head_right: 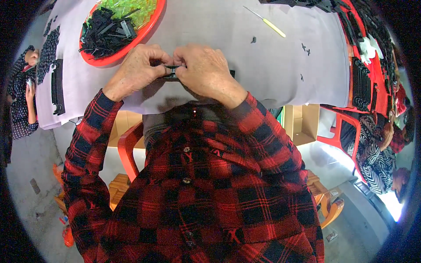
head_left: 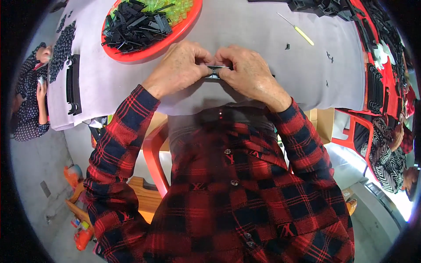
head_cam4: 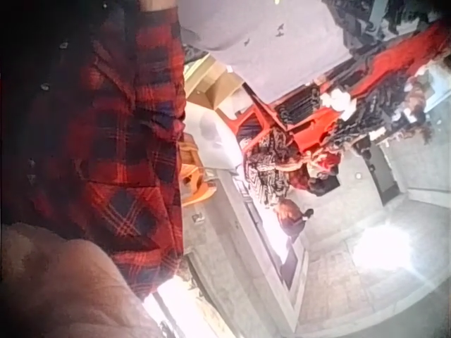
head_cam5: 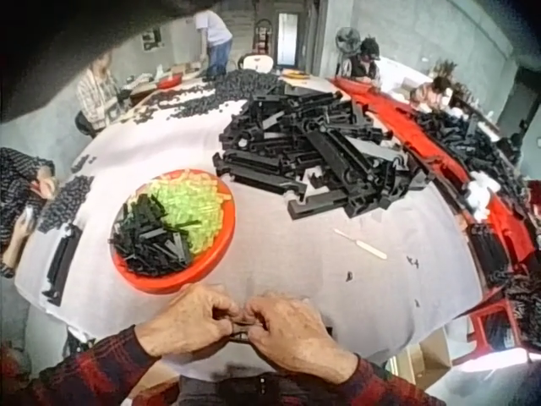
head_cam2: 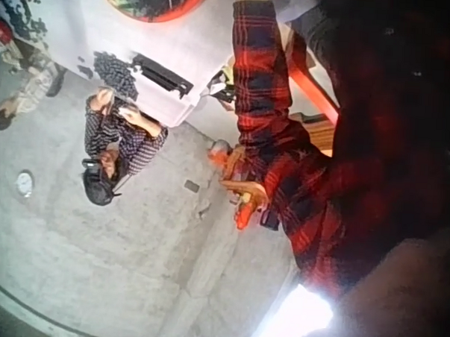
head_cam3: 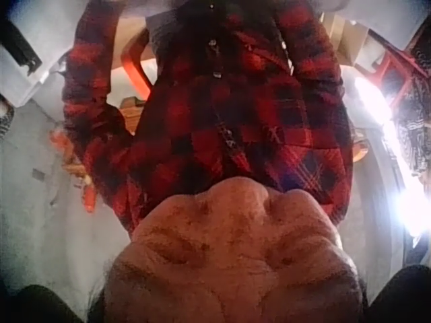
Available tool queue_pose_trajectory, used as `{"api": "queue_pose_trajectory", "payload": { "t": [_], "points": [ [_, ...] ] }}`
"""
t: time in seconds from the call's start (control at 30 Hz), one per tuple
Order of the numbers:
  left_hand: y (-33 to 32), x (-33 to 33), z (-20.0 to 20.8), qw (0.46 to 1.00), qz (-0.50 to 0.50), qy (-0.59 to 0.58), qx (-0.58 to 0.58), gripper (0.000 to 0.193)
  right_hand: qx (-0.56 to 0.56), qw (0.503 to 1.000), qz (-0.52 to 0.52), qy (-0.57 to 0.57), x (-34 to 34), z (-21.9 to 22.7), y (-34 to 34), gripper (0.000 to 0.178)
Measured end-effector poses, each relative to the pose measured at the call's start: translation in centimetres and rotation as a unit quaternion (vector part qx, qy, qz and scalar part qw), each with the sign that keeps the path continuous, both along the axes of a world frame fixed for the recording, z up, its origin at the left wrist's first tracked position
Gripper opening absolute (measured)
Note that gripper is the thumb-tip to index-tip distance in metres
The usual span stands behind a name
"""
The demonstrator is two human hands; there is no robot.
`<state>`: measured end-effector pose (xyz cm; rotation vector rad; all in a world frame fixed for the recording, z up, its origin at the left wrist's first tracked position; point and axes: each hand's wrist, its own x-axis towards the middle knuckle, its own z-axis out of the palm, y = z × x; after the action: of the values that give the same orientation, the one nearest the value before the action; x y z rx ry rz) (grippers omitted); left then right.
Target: The person assembles small plastic and metal components by inserting metal pins and small black components into a black plastic housing, using tweezers to manipulate the parts.
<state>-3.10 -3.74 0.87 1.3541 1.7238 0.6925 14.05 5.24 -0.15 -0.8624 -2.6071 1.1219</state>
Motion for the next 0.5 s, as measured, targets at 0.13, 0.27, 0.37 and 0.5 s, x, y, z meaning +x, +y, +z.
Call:
{"api": "queue_pose_trajectory", "payload": {
  "t": [0.13,0.27,0.37,0.5],
  "points": [
    [0.10,0.11,0.29,1.000,0.003,0.013,-0.022,0.011,0.009,1.000,0.007,-0.029,-0.11,-0.01,-0.05,0.011],
    [0.07,0.06,0.14,0.999,-0.003,0.039,-0.003,0.011,0.002,1.000,0.005,-0.027,-0.33,0.17,-0.03,0.010],
    [0.28,-0.01,-0.09,1.000,-0.004,0.027,-0.012,0.010,-0.021,0.999,0.003,-0.042,-0.29,0.23,-0.08,0.011],
    [0.29,-0.19,-0.54,1.000,-0.005,0.023,-0.004,0.009,-0.012,0.999,0.004,-0.030,-0.44,-0.28,0.04,0.011]
  ]
}}
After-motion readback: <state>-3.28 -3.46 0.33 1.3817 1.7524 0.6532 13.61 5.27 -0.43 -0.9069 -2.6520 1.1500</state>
